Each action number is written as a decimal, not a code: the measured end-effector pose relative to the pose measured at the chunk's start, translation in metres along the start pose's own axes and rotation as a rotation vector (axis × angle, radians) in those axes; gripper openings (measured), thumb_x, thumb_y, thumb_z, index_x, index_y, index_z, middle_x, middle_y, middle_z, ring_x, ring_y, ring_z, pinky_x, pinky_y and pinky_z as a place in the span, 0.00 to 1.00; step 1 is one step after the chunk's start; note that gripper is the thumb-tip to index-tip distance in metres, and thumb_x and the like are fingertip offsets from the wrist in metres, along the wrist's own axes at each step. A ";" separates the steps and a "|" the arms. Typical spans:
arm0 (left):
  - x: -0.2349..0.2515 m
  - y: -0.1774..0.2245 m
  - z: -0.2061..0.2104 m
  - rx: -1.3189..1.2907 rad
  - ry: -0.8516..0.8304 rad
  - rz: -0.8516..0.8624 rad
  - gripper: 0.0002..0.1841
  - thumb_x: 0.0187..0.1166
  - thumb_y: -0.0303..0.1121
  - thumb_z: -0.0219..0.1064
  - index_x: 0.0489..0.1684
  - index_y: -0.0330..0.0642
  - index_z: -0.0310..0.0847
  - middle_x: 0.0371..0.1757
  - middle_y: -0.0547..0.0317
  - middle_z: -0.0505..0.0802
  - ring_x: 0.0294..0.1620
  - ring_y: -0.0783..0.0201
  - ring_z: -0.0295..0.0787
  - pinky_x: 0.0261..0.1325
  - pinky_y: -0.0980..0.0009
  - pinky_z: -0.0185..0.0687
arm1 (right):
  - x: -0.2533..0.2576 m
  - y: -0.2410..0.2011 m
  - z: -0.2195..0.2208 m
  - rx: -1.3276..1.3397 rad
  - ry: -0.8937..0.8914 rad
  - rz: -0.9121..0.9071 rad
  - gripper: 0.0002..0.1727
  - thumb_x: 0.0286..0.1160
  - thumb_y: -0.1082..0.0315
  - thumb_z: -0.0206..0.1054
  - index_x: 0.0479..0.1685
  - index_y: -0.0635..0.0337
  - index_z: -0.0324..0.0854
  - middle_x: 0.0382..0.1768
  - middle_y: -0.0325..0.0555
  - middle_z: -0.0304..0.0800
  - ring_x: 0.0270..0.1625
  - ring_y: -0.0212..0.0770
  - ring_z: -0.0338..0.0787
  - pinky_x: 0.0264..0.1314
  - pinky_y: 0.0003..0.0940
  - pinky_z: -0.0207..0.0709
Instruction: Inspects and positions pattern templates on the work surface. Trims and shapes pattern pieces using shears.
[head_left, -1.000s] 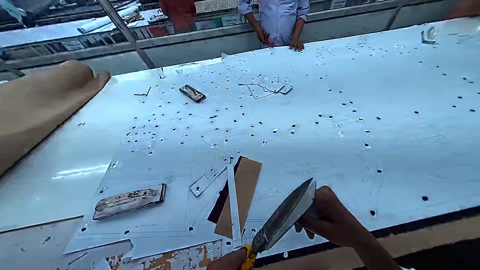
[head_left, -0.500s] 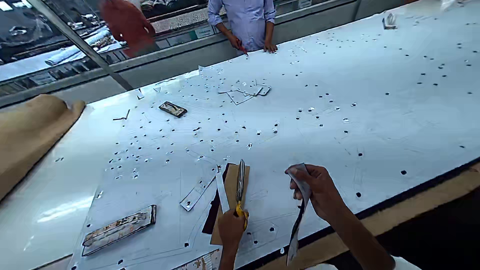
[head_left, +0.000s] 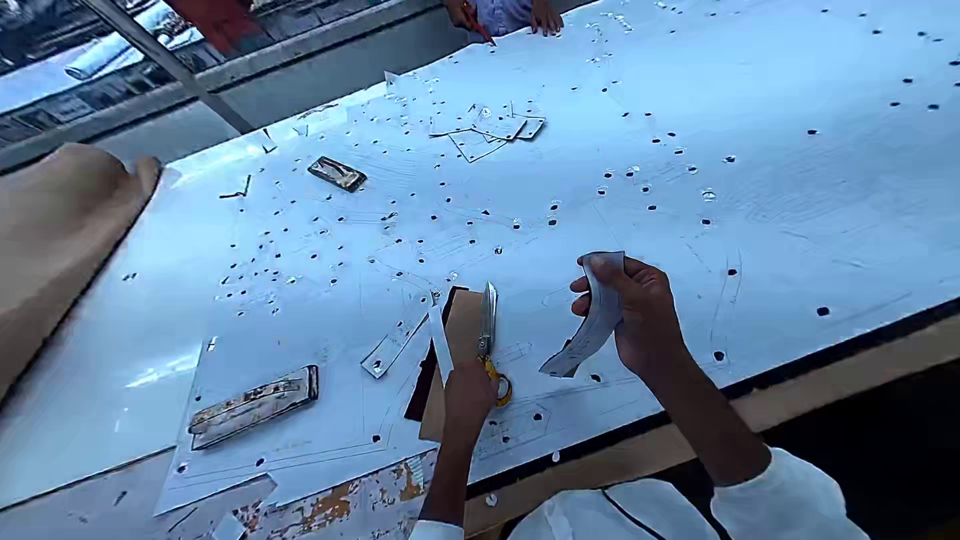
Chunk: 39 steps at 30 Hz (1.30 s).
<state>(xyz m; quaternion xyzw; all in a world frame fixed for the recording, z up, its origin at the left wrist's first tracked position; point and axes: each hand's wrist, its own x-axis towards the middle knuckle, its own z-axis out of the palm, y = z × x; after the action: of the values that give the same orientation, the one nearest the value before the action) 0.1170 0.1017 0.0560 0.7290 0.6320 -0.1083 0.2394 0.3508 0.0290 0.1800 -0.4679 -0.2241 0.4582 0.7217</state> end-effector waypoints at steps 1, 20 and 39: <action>-0.009 0.004 -0.006 -0.120 0.092 0.100 0.19 0.76 0.40 0.75 0.52 0.30 0.88 0.50 0.35 0.93 0.55 0.38 0.91 0.62 0.39 0.83 | 0.001 -0.001 0.002 0.000 -0.026 -0.025 0.11 0.89 0.70 0.58 0.49 0.66 0.86 0.30 0.46 0.95 0.25 0.35 0.94 0.30 0.30 0.92; -0.092 0.093 0.013 -0.454 0.718 0.768 0.20 0.80 0.30 0.65 0.71 0.44 0.86 0.51 0.57 0.95 0.43 0.64 0.94 0.45 0.63 0.92 | 0.043 -0.005 -0.055 0.818 -0.537 -0.101 0.13 0.90 0.61 0.53 0.48 0.48 0.86 0.25 0.27 0.86 0.26 0.23 0.85 0.34 0.17 0.81; -0.150 0.120 0.011 -0.620 0.623 0.704 0.22 0.80 0.53 0.70 0.70 0.59 0.87 0.58 0.66 0.90 0.49 0.77 0.87 0.44 0.79 0.85 | 0.064 -0.019 -0.075 1.183 -0.866 -0.270 0.07 0.82 0.64 0.61 0.47 0.57 0.75 0.24 0.34 0.85 0.27 0.25 0.88 0.31 0.15 0.80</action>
<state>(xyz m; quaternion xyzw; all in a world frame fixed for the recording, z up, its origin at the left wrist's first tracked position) 0.2092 -0.0442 0.1412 0.7890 0.3939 0.3892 0.2661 0.4464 0.0465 0.1558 0.2527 -0.2598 0.5530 0.7502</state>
